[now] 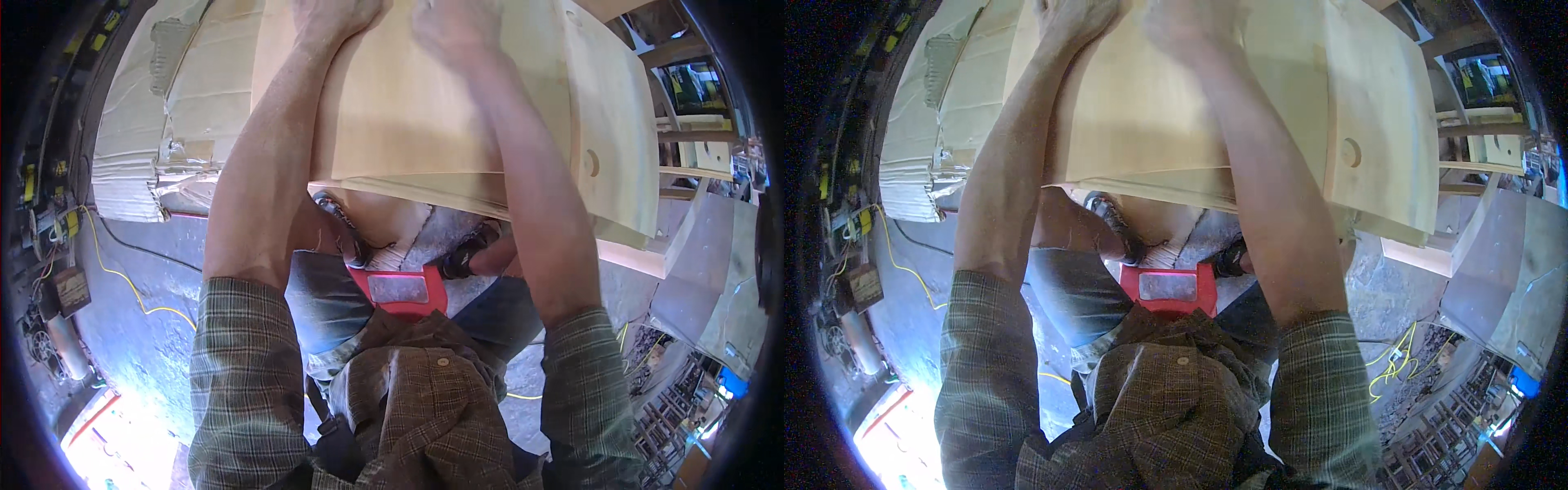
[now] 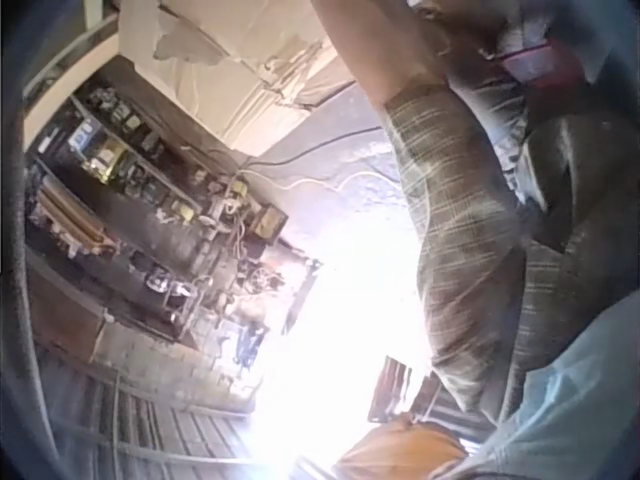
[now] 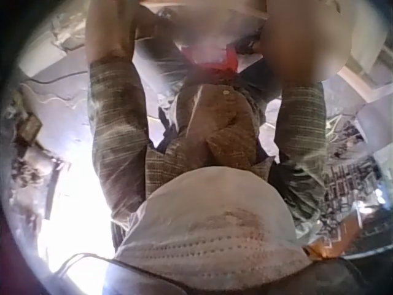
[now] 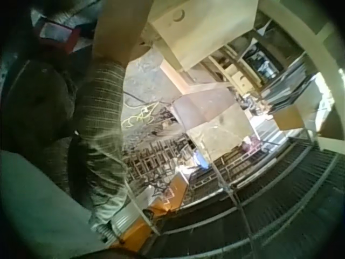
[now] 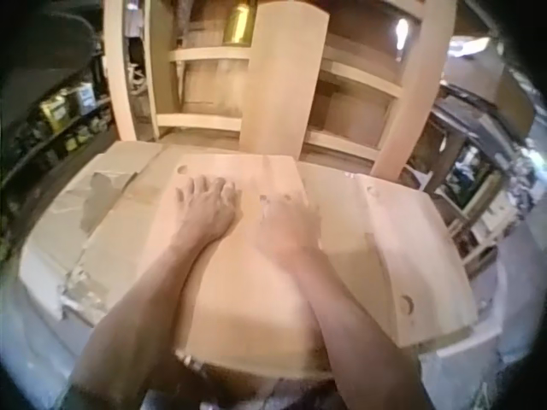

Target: The person sits on the floor and sands the surface of several light-colored wooden boards using a sanding block. They hold each board on their lap, sand the face, flip it to sand the edges, and then move to the next board in the stack.

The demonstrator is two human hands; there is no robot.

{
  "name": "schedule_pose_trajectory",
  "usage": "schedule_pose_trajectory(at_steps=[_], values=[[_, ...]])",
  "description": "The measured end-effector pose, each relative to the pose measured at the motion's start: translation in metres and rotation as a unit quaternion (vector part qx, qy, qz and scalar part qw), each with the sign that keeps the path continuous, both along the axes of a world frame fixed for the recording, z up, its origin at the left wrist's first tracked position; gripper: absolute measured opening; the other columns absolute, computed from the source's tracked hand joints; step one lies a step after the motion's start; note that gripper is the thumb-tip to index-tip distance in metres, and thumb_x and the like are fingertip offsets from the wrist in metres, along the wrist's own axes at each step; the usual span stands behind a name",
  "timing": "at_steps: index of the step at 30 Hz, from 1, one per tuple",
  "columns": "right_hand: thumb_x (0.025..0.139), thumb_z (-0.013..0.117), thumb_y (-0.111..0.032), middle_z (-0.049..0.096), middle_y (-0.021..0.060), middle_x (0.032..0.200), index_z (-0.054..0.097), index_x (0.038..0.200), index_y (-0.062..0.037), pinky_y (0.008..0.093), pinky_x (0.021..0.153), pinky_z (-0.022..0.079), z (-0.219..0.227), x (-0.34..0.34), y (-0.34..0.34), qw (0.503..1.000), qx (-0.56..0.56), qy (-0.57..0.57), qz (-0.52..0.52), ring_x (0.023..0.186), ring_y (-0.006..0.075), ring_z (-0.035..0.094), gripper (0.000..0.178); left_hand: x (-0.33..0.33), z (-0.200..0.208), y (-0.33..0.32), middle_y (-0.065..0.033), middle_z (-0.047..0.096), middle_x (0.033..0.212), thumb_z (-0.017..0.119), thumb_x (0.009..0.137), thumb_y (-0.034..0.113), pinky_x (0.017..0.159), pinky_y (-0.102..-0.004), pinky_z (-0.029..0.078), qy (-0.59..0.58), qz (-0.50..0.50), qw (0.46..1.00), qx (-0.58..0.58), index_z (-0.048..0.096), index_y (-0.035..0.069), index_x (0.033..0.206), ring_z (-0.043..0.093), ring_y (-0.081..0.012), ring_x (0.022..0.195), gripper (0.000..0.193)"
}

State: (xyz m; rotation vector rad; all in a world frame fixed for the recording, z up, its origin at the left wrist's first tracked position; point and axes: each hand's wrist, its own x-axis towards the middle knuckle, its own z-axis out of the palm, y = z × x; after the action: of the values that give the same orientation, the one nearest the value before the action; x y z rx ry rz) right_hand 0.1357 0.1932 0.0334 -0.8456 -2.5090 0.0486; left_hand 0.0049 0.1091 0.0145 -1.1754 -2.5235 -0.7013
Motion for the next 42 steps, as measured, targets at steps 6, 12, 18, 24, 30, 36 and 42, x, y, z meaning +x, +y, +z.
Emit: schedule_pose_trajectory(at_steps=[6,12,18,24,30,36,42], values=[[0.081,0.060,-0.018,0.062,0.0085,0.125,0.066,0.121,-0.0092,0.0489,0.092,0.043,0.021,0.152,-0.109,0.991,-0.014,-0.046,0.123,0.117,0.0316,0.053,0.041,-0.001,-0.008,-0.001,-0.0274,0.051,0.128,0.042,0.096,0.037,0.107,-0.0661,0.024,0.013,0.026,0.999,0.035,0.059,0.004,0.118,0.040,-0.0472,0.127,0.043],[0.081,0.059,-0.017,0.062,0.0080,0.124,0.067,0.120,-0.0089,0.0506,0.092,0.043,0.021,0.148,-0.115,0.993,-0.033,-0.035,0.103,0.116,0.0299,0.054,0.040,-0.005,-0.025,0.003,-0.0293,0.050,0.131,0.043,0.096,0.038,0.109,-0.0655,0.024,0.069,0.056,0.995,0.045,0.058,0.002,0.120,0.038,-0.0482,0.130,0.046],[0.081,0.055,-0.017,0.066,0.0166,0.115,0.069,0.111,-0.0089,0.0507,0.095,0.046,0.032,0.001,0.011,0.983,-0.142,-0.118,-0.014,0.114,0.0340,0.059,0.034,0.007,0.003,0.000,-0.0280,0.053,0.125,0.044,0.096,0.040,0.105,-0.0677,0.027,0.012,0.011,1.000,-0.006,0.060,0.007,0.116,0.044,-0.0481,0.123,0.043],[0.092,0.051,-0.028,0.059,0.0177,0.126,0.058,0.125,-0.0096,0.0496,0.095,0.045,0.017,0.088,-0.048,0.988,-0.063,-0.113,0.088,0.114,0.0367,0.056,0.039,0.003,0.000,-0.005,-0.0264,0.055,0.121,0.045,0.096,0.040,0.102,-0.0679,0.029,0.029,0.010,1.000,0.001,0.063,0.008,0.109,0.045,-0.0478,0.120,0.039],[0.076,0.062,-0.009,0.055,0.0082,0.131,0.065,0.123,-0.0094,0.0493,0.095,0.039,0.046,0.234,-0.149,0.952,-0.140,-0.175,0.209,0.121,0.0296,0.050,0.047,-0.001,0.000,-0.004,-0.0264,0.054,0.125,0.046,0.095,0.040,0.103,-0.0651,0.031,0.100,0.020,0.993,-0.052,0.064,0.009,0.113,0.045,-0.0468,0.121,0.040],[0.076,0.063,-0.009,0.058,0.0156,0.126,0.067,0.114,-0.0038,0.0496,0.096,0.039,0.072,0.303,-0.147,0.985,-0.140,0.019,0.100,0.114,0.0343,0.055,0.038,0.017,-0.016,-0.068,-0.0228,0.047,0.141,0.043,0.098,0.040,0.113,-0.0614,0.019,0.035,-0.050,0.995,0.074,0.057,0.012,0.132,0.032,-0.0438,0.138,0.047],[0.081,0.063,-0.012,0.056,0.0182,0.130,0.062,0.127,0.0018,0.0387,0.106,0.037,0.049,0.311,-0.152,0.785,-0.565,0.242,0.081,0.122,0.0288,0.052,0.048,0.137,0.028,-0.182,-0.0248,0.047,0.139,0.052,0.097,0.037,0.112,-0.0606,0.024,0.028,-0.132,0.991,0.019,0.056,0.010,0.133,0.033,-0.0482,0.136,0.045]])
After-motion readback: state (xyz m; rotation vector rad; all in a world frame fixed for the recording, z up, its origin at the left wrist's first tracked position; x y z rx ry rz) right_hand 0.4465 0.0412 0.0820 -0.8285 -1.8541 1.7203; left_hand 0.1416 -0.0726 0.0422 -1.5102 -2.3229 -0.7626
